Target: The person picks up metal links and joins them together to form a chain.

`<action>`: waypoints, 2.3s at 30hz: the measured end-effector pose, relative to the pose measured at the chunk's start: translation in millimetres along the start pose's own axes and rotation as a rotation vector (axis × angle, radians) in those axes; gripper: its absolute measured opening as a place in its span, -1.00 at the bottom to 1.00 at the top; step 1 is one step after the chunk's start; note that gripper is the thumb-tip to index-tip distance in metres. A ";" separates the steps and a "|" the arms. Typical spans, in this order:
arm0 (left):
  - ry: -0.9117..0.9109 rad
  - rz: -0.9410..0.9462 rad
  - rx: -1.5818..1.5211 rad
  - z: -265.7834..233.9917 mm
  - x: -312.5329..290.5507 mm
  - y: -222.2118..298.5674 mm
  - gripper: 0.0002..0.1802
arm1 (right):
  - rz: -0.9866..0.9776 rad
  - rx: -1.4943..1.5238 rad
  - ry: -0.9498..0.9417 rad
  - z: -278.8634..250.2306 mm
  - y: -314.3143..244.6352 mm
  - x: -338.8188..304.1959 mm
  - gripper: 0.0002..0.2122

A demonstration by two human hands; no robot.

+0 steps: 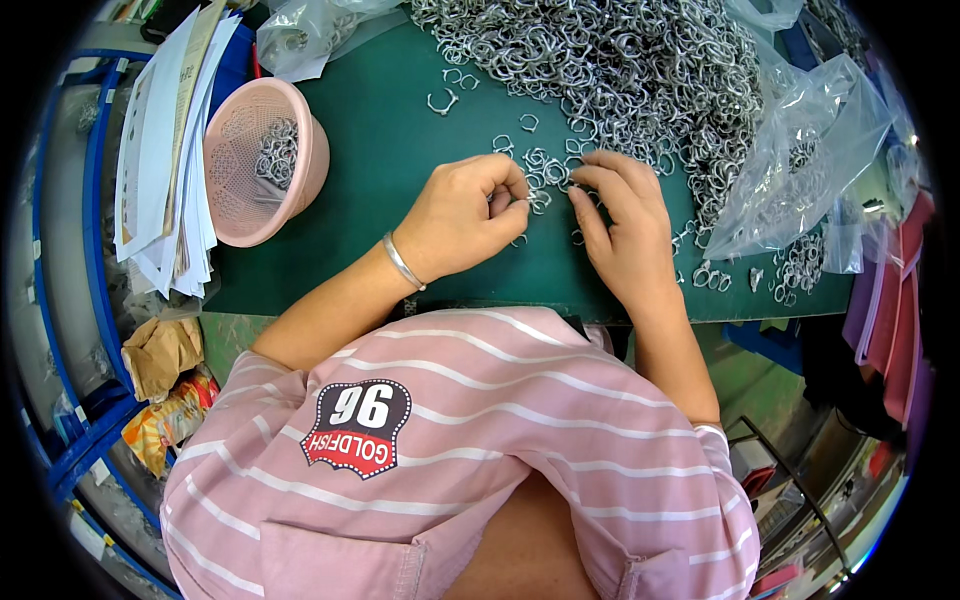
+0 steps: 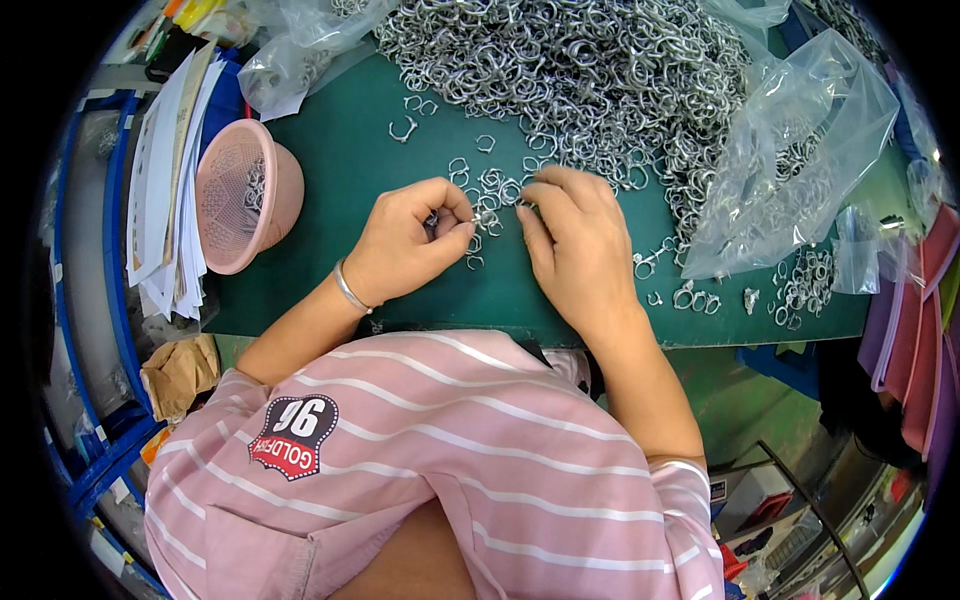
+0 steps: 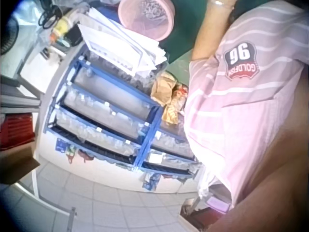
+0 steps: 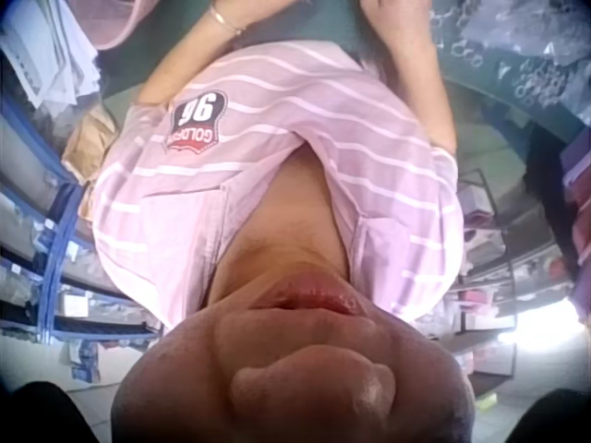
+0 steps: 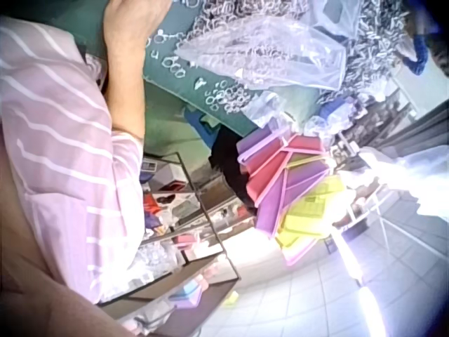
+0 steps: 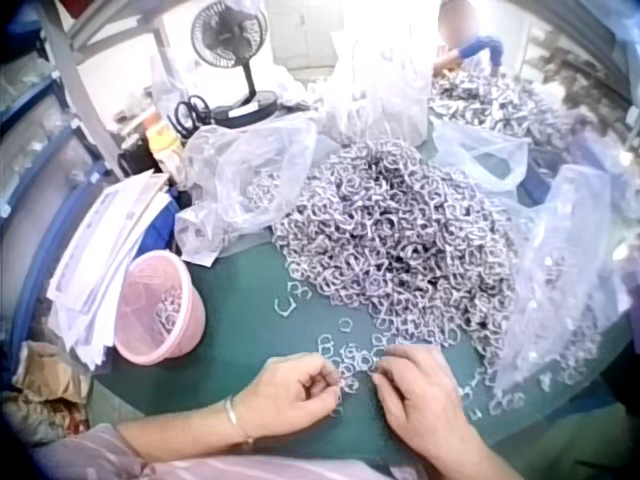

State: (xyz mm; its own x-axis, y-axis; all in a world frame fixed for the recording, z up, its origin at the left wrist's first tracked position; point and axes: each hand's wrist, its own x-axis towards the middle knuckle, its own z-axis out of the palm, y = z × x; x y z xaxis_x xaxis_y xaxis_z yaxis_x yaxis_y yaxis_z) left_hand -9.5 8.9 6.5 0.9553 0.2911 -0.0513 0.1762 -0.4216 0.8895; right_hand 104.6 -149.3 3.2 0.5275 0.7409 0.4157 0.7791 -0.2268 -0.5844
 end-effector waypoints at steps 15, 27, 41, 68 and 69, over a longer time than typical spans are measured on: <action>-0.015 0.000 0.061 -6.5 7.4 -5.2 -0.82 | -0.085 0.033 -0.014 11.4 14.4 32.5 -0.91; -0.039 -0.345 -1.328 -33.5 10.0 -17.6 -0.42 | 0.133 0.296 -0.145 32.5 11.8 47.1 -0.85; 0.182 0.248 -0.064 -6.6 12.2 11.3 -0.56 | 0.980 1.856 -0.035 34.7 -24.2 33.6 -0.60; 0.260 0.158 -0.366 -12.7 5.4 17.4 -0.75 | 0.489 -0.697 -0.326 -143.2 110.4 190.4 -0.59; 0.253 0.156 -0.373 -12.3 5.0 16.5 -0.76 | 0.519 -0.715 -0.467 -141.3 104.2 186.2 -0.57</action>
State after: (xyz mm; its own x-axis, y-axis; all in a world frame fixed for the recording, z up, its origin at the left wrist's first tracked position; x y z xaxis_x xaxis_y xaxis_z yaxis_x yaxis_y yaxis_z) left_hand -4.7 13.9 26.4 0.8679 0.4680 0.1667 -0.1063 -0.1528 0.9825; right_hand 331.8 -124.2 118.2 0.7940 0.5814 -0.1776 0.5914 -0.8064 0.0044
